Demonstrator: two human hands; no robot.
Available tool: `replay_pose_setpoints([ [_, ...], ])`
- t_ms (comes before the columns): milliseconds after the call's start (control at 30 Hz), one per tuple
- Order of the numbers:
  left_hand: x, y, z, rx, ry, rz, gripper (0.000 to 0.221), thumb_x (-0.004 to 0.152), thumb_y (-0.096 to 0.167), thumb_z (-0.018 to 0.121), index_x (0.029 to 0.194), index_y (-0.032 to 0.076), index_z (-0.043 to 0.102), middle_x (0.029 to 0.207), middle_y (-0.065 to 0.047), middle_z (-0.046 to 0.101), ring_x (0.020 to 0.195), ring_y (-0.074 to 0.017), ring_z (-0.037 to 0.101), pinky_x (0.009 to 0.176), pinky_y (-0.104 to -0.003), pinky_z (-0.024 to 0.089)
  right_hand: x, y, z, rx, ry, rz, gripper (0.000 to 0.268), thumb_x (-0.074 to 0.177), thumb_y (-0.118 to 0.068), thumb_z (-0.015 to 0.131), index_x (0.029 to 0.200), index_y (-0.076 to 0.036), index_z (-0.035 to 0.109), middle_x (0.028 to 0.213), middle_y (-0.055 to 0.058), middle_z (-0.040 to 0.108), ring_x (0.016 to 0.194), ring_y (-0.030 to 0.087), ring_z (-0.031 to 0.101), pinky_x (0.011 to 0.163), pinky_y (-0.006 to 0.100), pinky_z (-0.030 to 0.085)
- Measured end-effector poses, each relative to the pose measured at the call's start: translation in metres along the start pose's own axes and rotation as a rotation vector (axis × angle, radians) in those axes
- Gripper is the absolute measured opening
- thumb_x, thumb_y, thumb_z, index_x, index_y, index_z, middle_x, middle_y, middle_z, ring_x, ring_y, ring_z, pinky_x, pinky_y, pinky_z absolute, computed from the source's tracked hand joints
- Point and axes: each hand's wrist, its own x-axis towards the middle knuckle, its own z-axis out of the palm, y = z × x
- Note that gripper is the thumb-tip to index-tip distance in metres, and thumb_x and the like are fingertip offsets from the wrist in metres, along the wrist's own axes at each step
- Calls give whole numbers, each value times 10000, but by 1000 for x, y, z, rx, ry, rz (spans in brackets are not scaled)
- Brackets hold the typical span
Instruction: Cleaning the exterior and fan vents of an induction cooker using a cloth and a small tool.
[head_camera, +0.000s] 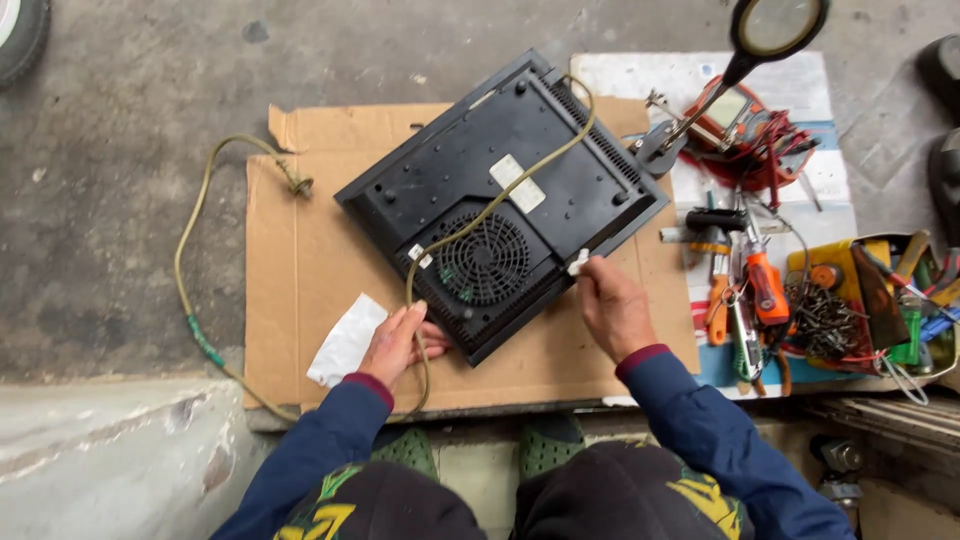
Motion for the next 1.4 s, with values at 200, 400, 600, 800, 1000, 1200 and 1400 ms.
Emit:
replay_pose_setpoints([
  [200,-4,4,2,-43,-52,8,830,1088,418,688,1681,-35,325,1159,-400,772,992,-429,832,923,-489,699,-78,-72,49,83,-131,-192,135,955,-105,727,1019,-223,710,795,43,663,811,306,756,712,427,603],
  [400,-21,15,5,-36,-74,17,858,1099,410,655,1700,-61,263,1151,-394,781,971,-422,838,903,-476,701,-99,-93,61,60,-215,-293,141,971,-122,727,997,-246,665,804,18,642,809,272,756,716,377,614],
  [600,-4,3,1,-40,-126,29,864,1119,445,619,1721,-37,231,1146,-381,786,990,-433,834,913,-494,695,-94,-108,53,-43,-188,-394,148,971,-148,753,1027,-263,681,841,-5,634,849,236,757,721,369,618],
  [800,-3,3,-1,-9,-147,28,775,1127,453,585,1690,-9,320,1158,-382,786,1011,-430,830,910,-483,690,-61,-56,48,6,66,-145,133,975,-78,786,979,-186,710,855,14,678,763,225,726,690,352,583],
  [1000,0,2,0,49,-183,26,624,1148,481,523,1626,87,452,1131,-337,808,1047,-399,831,939,-457,669,9,3,13,-51,200,-107,87,1000,-61,802,1000,-117,736,911,89,672,835,293,736,722,414,584],
  [1200,-4,6,3,54,-183,26,567,1150,474,517,1575,100,491,1128,-346,807,1052,-401,830,942,-454,664,2,21,-1,91,144,106,34,1054,-88,783,1025,-75,792,893,126,753,860,330,772,793,445,605],
  [1400,6,3,-1,32,-205,11,620,1140,496,533,1623,120,433,1148,-354,801,1067,-401,828,952,-449,661,-81,-38,57,146,25,79,67,927,-158,868,948,-183,810,826,34,754,821,218,788,712,325,631],
])
